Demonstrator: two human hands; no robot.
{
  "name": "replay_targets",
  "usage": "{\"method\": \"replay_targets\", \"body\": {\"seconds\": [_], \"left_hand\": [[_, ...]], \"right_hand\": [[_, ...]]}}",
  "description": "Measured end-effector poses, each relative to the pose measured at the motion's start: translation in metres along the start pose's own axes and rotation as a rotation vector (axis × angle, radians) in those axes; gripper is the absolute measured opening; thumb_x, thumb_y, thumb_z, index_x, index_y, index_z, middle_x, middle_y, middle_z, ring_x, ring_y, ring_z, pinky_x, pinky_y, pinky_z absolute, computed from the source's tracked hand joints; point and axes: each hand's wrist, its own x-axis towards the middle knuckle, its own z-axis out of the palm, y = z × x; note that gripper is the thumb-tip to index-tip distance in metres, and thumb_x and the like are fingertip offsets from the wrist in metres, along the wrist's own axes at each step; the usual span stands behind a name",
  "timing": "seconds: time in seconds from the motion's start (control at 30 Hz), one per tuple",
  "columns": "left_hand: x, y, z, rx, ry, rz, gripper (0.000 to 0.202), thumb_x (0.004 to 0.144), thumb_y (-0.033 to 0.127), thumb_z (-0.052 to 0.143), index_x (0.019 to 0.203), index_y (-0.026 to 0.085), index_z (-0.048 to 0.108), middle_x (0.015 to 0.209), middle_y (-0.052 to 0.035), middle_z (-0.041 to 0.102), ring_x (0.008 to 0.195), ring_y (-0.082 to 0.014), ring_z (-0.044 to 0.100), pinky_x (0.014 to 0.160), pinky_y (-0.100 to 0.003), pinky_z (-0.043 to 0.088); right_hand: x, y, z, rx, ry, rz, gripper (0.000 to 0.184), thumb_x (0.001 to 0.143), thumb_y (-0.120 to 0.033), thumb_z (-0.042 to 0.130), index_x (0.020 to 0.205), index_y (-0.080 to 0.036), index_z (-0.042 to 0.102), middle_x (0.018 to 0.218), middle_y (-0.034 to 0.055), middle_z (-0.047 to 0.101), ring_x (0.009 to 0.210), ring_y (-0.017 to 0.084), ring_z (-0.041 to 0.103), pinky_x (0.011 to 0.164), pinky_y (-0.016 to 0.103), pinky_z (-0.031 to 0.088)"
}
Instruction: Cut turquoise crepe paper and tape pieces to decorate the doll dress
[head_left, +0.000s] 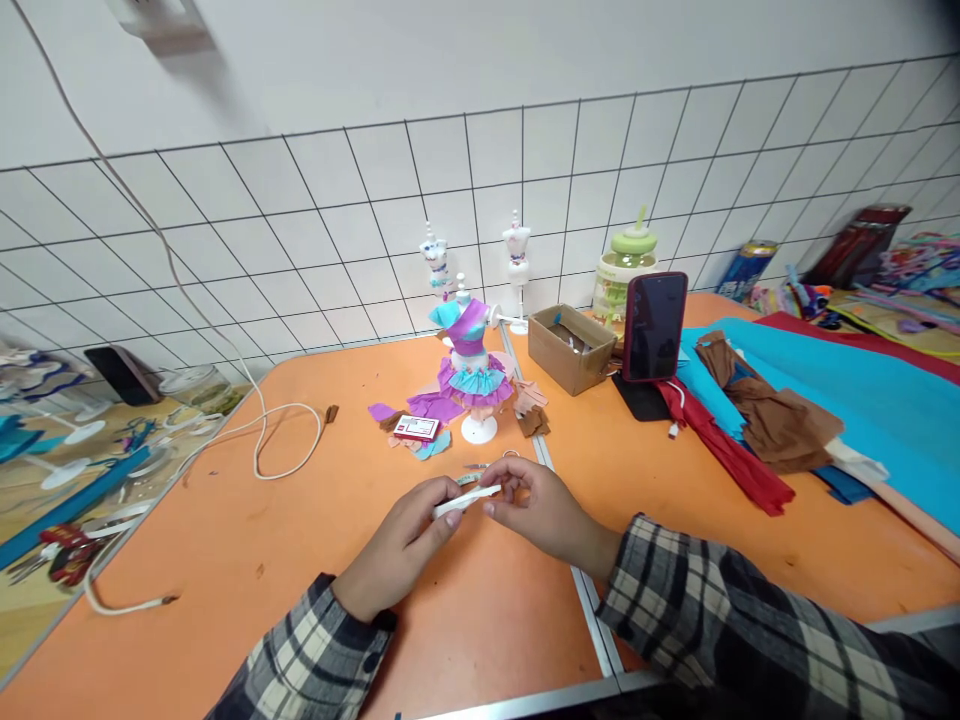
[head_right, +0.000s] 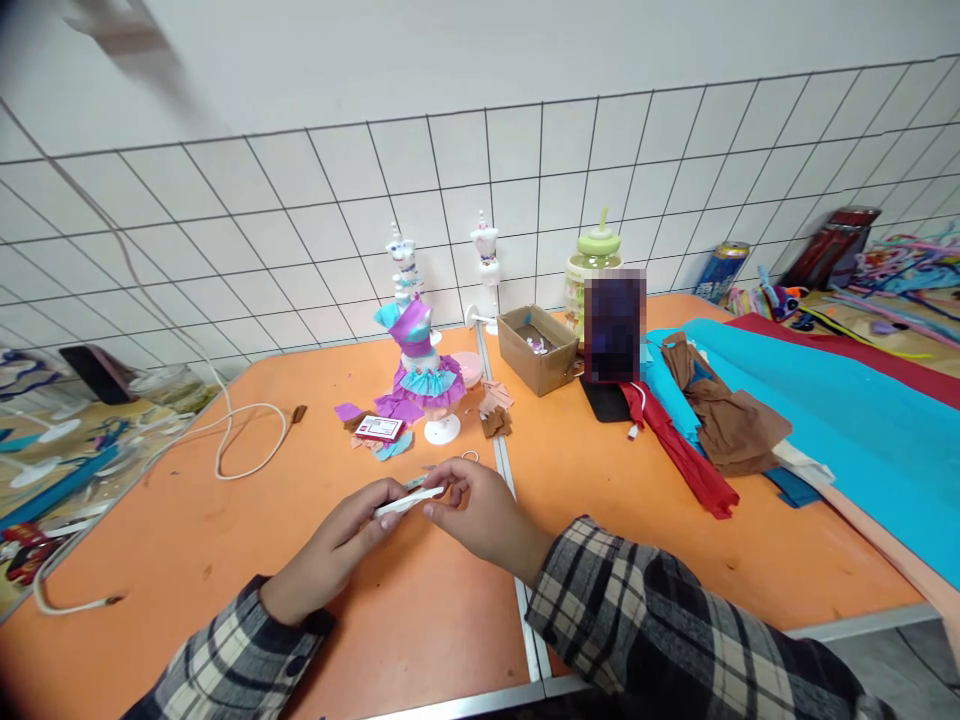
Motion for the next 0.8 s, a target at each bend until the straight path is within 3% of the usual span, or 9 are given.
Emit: {"method": "replay_targets", "body": {"seconds": [0.2,0.4,0.47,0.57,0.67,0.8], "left_hand": [[0.004,0.004,0.012,-0.082,-0.026,-0.042,0.026,0.099,0.039,0.037,0.089,0.019,0.051,0.079,0.0003,0.050,0.074,-0.0158,0.047,0.070,-0.026,0.039],[0.005,0.009,0.016,-0.030,-0.032,-0.065,0.022,0.100,0.038,0.035,0.097,0.021,0.048,0.078,0.0005,0.054,0.070,-0.0163,0.051,0.068,-0.027,0.040],[0.004,0.007,0.015,-0.005,-0.018,-0.075,0.022,0.100,0.038,0.033,0.098,0.021,0.048,0.076,0.0005,0.055,0.069,-0.0169,0.052,0.067,-0.027,0.040],[0.003,0.003,0.013,-0.016,0.042,-0.108,0.023,0.100,0.039,0.032,0.096,0.022,0.047,0.074,0.0005,0.057,0.068,-0.0178,0.055,0.067,-0.028,0.041],[0.002,-0.001,0.011,-0.068,0.115,-0.138,0.024,0.100,0.041,0.033,0.094,0.022,0.046,0.072,0.0010,0.059,0.069,-0.0182,0.058,0.068,-0.029,0.042],[0.003,-0.005,0.009,-0.141,0.240,-0.173,0.023,0.098,0.042,0.036,0.100,0.022,0.048,0.067,0.0024,0.059,0.063,-0.0182,0.056,0.064,-0.029,0.043]], "right_hand": [[0.003,0.001,0.004,0.134,0.040,0.028,0.019,0.071,-0.029,0.072,0.085,-0.018,0.067,0.080,0.0009,0.064,0.070,0.012,0.054,0.066,0.026,0.044],[-0.001,-0.003,0.002,0.306,-0.070,0.287,0.023,0.072,-0.034,0.070,0.086,-0.019,0.061,0.070,-0.0029,0.058,0.049,0.006,0.037,0.041,0.019,0.028],[-0.001,-0.004,0.002,0.306,-0.058,0.298,0.024,0.070,-0.035,0.071,0.084,-0.019,0.058,0.072,-0.0026,0.058,0.052,0.007,0.042,0.039,0.018,0.029],[-0.001,-0.005,-0.001,0.247,-0.042,0.342,0.026,0.068,-0.034,0.072,0.080,-0.019,0.055,0.068,-0.0032,0.055,0.054,0.009,0.047,0.037,0.017,0.029],[0.000,-0.007,-0.002,0.213,-0.098,0.406,0.022,0.070,-0.033,0.069,0.078,-0.019,0.054,0.058,-0.0060,0.049,0.046,0.008,0.043,0.035,0.017,0.027],[0.000,-0.011,-0.003,0.320,-0.073,0.433,0.021,0.068,-0.031,0.064,0.082,-0.019,0.053,0.073,-0.0026,0.059,0.043,0.005,0.042,0.033,0.017,0.024]]}}
